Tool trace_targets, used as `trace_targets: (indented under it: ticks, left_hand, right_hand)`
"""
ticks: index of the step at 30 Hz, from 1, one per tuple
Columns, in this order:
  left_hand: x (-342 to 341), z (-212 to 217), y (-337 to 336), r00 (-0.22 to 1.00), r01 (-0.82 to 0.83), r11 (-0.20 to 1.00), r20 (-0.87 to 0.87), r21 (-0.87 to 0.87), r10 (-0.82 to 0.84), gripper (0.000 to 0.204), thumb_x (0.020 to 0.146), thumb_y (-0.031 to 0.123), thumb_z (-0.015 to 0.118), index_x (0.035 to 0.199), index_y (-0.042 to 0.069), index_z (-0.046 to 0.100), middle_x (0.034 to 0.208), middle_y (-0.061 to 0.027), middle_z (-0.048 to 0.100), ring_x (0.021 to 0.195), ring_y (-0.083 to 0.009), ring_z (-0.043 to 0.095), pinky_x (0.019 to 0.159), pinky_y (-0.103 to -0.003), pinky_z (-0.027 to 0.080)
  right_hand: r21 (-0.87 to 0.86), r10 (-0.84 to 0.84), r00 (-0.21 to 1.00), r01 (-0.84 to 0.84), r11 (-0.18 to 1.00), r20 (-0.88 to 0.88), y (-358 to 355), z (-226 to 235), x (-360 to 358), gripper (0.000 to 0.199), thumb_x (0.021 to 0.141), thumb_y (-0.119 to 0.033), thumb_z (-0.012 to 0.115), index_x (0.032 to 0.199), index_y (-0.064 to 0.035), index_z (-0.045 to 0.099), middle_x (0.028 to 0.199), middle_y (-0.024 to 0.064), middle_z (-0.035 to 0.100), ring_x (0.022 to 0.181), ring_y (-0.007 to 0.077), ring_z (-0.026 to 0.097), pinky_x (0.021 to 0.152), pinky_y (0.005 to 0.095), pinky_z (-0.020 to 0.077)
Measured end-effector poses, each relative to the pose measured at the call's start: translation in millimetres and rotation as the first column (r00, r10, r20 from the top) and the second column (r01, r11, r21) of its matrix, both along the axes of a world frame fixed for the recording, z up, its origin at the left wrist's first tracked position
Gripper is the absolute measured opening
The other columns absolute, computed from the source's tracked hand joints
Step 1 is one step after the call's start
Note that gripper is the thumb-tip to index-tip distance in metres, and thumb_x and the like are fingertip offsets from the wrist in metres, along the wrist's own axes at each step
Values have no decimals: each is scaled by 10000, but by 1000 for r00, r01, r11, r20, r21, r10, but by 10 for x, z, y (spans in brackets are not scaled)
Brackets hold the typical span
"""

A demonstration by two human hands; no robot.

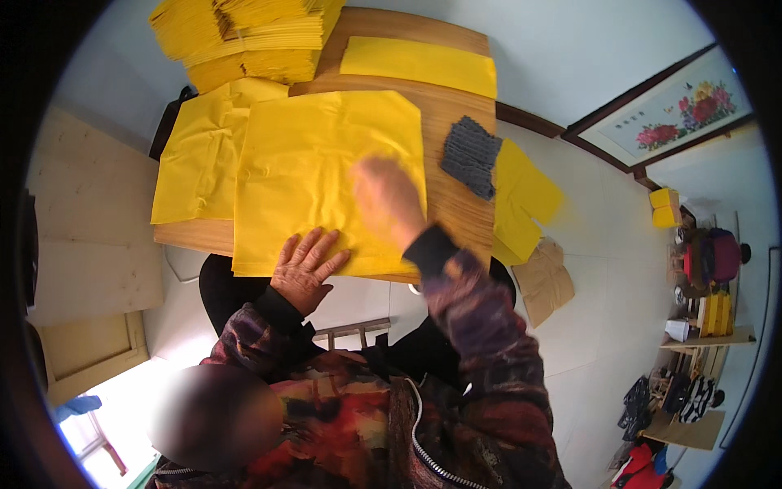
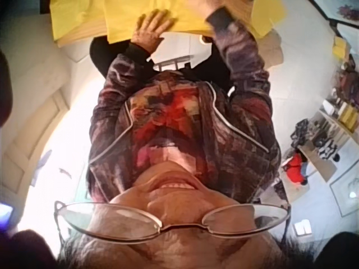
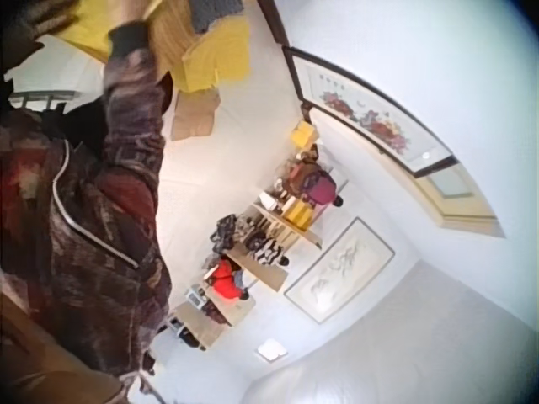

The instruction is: The person folds yellow poly mailers on a wooden table, smoothing each fold and stacking the finished pieces. The person also tears off small pieces of yellow plastic and sets them aside.

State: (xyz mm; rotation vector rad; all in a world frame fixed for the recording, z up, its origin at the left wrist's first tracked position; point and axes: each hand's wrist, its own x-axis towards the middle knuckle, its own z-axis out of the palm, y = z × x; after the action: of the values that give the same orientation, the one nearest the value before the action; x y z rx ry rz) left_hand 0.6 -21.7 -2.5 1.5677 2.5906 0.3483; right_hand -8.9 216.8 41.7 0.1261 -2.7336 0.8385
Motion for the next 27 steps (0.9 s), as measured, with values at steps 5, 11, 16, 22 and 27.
trace_targets:
  ticks: [5,11,16,22,27]
  left_hand:
    - [-11,-69,4,999,-11,1000,-31,8,12,678,714,273,743,1335,215,477,1465,-60,367,1395,-281,286,1125,-504,219]
    - [-2,-23,16,999,-5,999,-39,32,6,711,739,232,726,1386,256,432,1501,-25,322,1398,-261,281,1125,-493,227]
    - [23,-17,1,999,-22,999,-33,29,23,713,724,189,724,1376,252,443,1497,-39,325,1394,-265,275,1124,-479,230]
    - [23,-113,-7,997,-29,999,-73,32,31,730,736,186,709,1397,275,414,1512,-34,308,1404,-257,259,1132,-475,215]
    - [31,-76,-2,999,-25,1000,-25,6,25,741,755,191,714,1414,283,388,1525,-28,283,1413,-251,243,1137,-480,211]
  right_hand:
    - [-21,55,996,-57,998,-71,-800,-287,798,329,774,-51,611,1098,-7,566,1219,128,545,1181,320,494,986,417,393]
    - [239,-90,991,65,969,97,-633,-421,1071,754,751,-264,760,1376,-31,406,1460,135,351,1355,326,323,1088,504,266]
    - [353,-269,942,186,917,202,-358,-424,1377,878,741,-275,771,1444,-45,297,1542,140,213,1426,324,202,1133,500,196]
    - [317,-347,915,273,908,204,-340,-87,1530,899,746,-299,764,1434,17,279,1545,151,193,1425,361,178,1122,536,191]
    - [331,-143,954,49,942,264,-646,-171,1208,873,745,-290,769,1430,-20,299,1539,129,212,1421,348,191,1120,533,195]
